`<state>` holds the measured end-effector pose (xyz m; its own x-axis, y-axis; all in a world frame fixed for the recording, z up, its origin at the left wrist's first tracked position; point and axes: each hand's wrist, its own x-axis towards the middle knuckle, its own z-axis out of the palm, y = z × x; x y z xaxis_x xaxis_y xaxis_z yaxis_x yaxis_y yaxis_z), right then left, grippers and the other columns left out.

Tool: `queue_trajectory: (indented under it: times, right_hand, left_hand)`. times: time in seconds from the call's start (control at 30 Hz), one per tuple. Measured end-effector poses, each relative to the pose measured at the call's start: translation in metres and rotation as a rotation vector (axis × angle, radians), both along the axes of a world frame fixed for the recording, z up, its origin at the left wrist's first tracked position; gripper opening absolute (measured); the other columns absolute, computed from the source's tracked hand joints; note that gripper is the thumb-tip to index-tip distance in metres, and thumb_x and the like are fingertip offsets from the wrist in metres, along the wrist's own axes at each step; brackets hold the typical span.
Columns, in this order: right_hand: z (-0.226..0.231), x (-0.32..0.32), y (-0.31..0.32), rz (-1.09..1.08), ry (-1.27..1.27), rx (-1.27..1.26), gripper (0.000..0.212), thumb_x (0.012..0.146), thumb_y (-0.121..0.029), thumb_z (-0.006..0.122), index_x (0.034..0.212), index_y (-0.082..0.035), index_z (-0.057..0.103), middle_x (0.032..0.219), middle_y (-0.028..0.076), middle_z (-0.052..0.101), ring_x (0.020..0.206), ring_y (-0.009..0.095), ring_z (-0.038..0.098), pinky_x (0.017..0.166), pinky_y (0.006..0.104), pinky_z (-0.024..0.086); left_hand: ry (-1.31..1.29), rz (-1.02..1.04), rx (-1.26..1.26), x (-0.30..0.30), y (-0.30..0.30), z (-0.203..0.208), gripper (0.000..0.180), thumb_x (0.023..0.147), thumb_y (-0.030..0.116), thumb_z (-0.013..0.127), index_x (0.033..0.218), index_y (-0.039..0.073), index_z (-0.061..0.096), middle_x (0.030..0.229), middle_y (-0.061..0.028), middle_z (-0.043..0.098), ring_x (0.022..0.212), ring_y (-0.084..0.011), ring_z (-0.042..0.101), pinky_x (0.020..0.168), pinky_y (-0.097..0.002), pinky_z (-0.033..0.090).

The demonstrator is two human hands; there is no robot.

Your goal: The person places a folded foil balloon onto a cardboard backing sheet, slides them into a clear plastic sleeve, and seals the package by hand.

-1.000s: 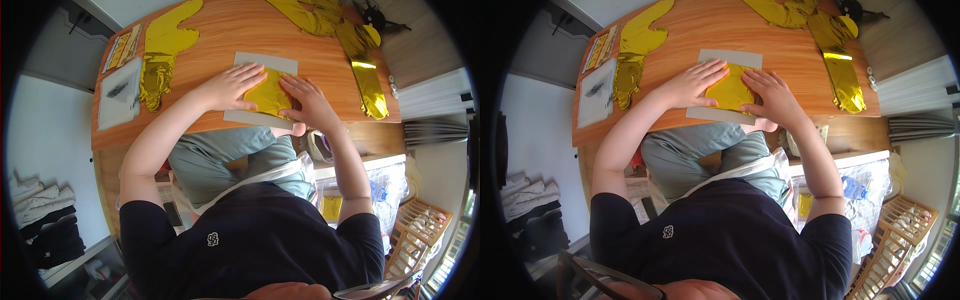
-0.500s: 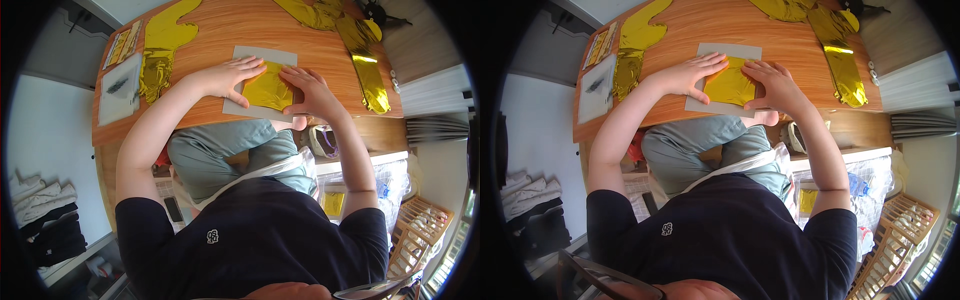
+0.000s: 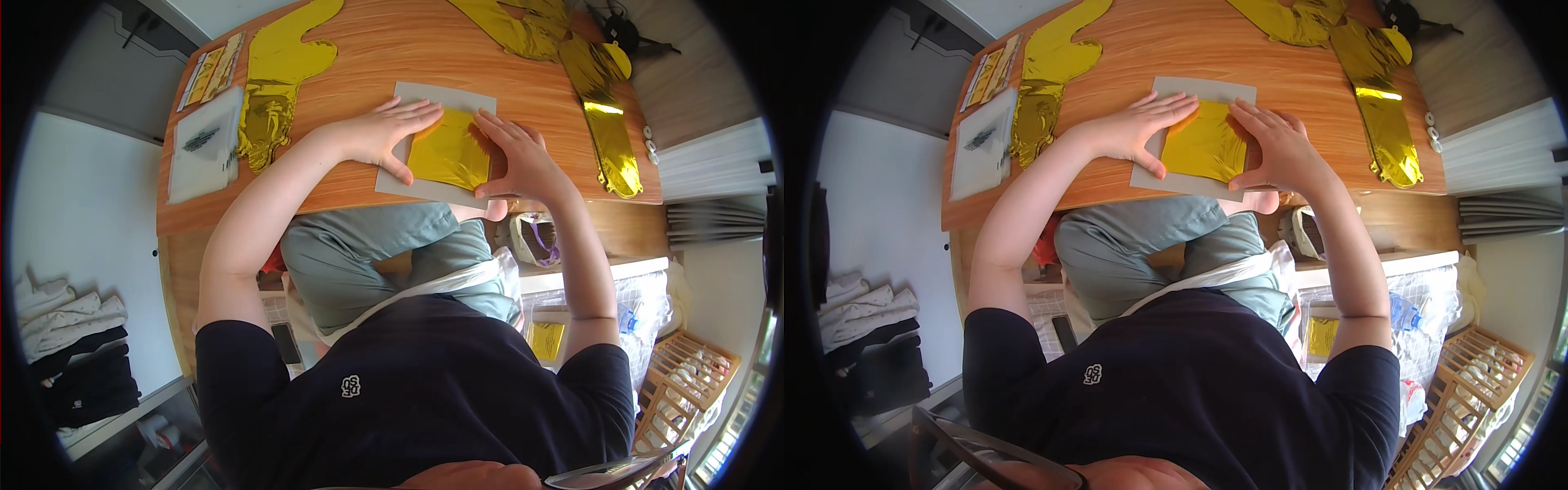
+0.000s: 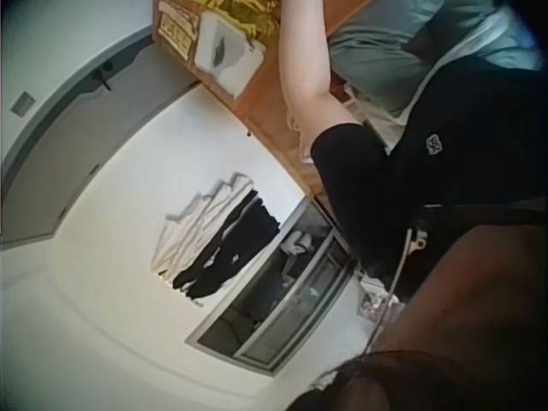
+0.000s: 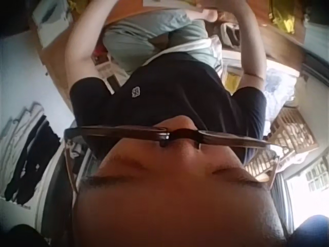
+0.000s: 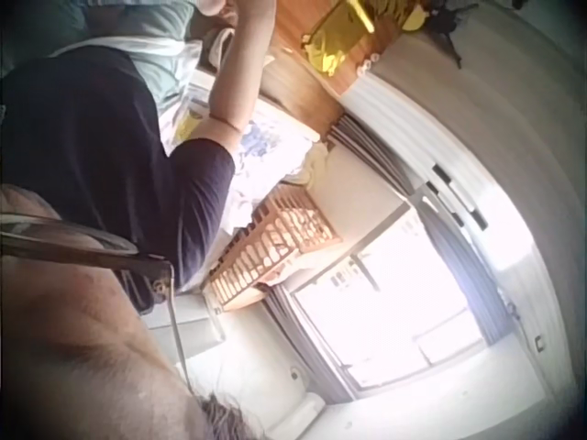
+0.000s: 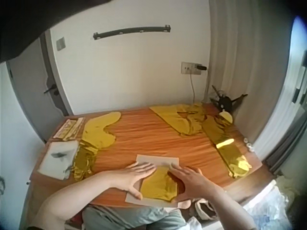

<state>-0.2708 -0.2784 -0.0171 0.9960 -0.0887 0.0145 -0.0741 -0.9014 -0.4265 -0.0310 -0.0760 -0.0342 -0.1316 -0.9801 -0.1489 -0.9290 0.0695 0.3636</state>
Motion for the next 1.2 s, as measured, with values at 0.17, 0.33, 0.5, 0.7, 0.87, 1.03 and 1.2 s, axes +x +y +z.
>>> queue_trajectory:
  times: [0.17,0.33,0.5,0.7,0.87,1.03,1.2]
  right_hand:
    - [-0.002,0.007,0.001,-0.046,0.033,0.028,0.121,0.062,-0.048,0.09,0.161,-0.015,0.029,0.166,0.012,0.029,0.152,0.035,0.027,0.124,0.0507,0.019]
    - [-0.002,0.024,0.044,-0.102,-0.08,-0.085,0.097,0.086,-0.059,0.071,0.158,-0.006,0.033,0.164,0.016,0.032,0.153,0.035,0.026,0.125,0.0509,0.018]
    - [-0.024,0.033,0.062,-0.171,-0.095,-0.101,0.09,0.092,-0.06,0.062,0.155,-0.002,0.036,0.162,0.017,0.036,0.152,0.034,0.028,0.124,0.0511,0.019]
    - [-0.034,0.031,0.063,-0.167,-0.16,-0.198,0.096,0.089,-0.067,0.061,0.155,-0.003,0.036,0.162,0.016,0.035,0.153,0.033,0.027,0.124,0.0507,0.02]
    - [-0.033,0.034,0.068,-0.172,-0.142,-0.239,0.11,0.078,-0.076,0.065,0.155,-0.003,0.037,0.163,0.016,0.034,0.153,0.034,0.028,0.124,0.0519,0.021]
    - [-0.033,0.033,0.066,-0.181,-0.144,-0.248,0.112,0.076,-0.077,0.066,0.154,-0.003,0.038,0.162,0.016,0.035,0.152,0.035,0.028,0.123,0.0528,0.022]
    - [-0.029,0.04,0.07,-0.167,-0.149,-0.235,0.115,0.073,-0.079,0.067,0.153,-0.003,0.039,0.161,0.016,0.037,0.151,0.035,0.03,0.123,0.0529,0.024]
  left_hand:
    - [-0.014,0.035,0.07,-0.011,0.004,0.003,0.132,0.067,0.064,0.082,0.164,0.011,0.01,0.17,-0.0149,0.01,0.158,-0.0275,0.006,0.127,-0.0538,0.005]
    - [-0.012,0.077,0.103,-0.02,0.006,0.009,0.133,0.066,0.066,0.082,0.164,0.011,0.011,0.17,-0.0174,0.011,0.158,-0.0303,0.008,0.127,-0.0552,0.006]
    - [-0.007,0.09,0.072,-0.02,0.007,0.008,0.13,0.067,0.064,0.083,0.163,0.006,0.016,0.169,-0.0175,0.016,0.157,-0.0297,0.011,0.126,-0.0551,0.008]
    - [0.103,0.117,0.001,-0.015,0.011,0.003,0.132,0.067,0.063,0.084,0.163,0.006,0.014,0.169,-0.0193,0.015,0.157,-0.0309,0.015,0.127,-0.0531,0.008]
    - [0.971,0.378,-0.25,-0.002,0.023,-0.012,0.097,0.09,0.048,0.073,0.163,0.011,0.021,0.167,-0.0194,0.022,0.153,-0.0284,0.029,0.127,-0.0487,0.009]
    - [0.087,0.482,-0.339,-0.039,0.029,-0.005,0.059,0.103,0.031,0.057,0.155,0.008,0.04,0.159,-0.0119,0.043,0.15,-0.0272,0.036,0.124,-0.0606,0.009]
    - [-0.094,0.386,-0.296,-0.059,0.034,-0.017,0.062,0.101,0.038,0.058,0.153,0.009,0.042,0.161,-0.0109,0.039,0.151,-0.0283,0.032,0.122,-0.0605,0.015]
